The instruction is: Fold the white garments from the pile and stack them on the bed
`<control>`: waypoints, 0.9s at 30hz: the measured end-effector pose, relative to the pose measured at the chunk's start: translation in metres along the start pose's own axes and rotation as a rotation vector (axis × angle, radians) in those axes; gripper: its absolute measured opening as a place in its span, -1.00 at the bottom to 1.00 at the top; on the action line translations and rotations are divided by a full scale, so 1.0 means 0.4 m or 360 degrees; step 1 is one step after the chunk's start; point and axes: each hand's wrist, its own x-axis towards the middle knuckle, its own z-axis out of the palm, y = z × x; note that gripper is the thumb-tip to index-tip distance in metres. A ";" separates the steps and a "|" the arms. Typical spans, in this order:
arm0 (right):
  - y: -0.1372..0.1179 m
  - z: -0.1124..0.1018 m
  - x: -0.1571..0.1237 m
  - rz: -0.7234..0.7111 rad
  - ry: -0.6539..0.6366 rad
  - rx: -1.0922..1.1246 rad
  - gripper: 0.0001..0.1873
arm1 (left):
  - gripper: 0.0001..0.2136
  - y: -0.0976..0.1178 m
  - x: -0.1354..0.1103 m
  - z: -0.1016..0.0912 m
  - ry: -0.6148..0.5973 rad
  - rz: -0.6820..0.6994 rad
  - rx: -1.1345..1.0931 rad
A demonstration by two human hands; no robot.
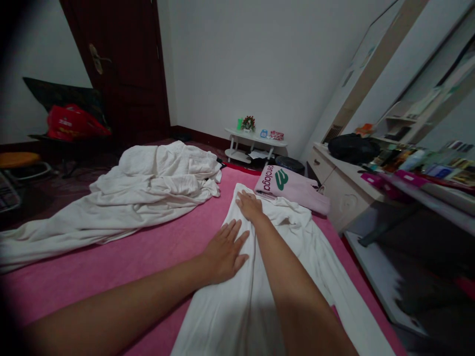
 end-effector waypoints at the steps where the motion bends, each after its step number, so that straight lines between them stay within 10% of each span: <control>1: 0.002 -0.004 -0.025 -0.0032 -0.0027 0.0017 -0.47 | -0.41 0.000 -0.001 0.000 0.0003 0.0002 0.0016; 6: 0.050 -0.054 -0.178 -0.0226 -0.0027 0.0248 -0.54 | -0.42 0.003 -0.004 0.003 0.0016 0.0006 0.0074; 12: 0.189 -0.159 -0.367 0.0344 0.0737 0.0246 -0.70 | -0.45 0.002 -0.010 0.006 0.0076 0.0035 0.0104; 20: 0.263 -0.166 -0.508 0.0844 0.0022 0.0328 -0.55 | -0.45 -0.001 -0.009 0.017 0.0121 0.0035 0.0117; 27: 0.285 -0.159 -0.525 0.0811 0.0190 0.0393 -0.78 | -0.46 0.000 -0.010 0.016 0.0136 0.0039 0.0124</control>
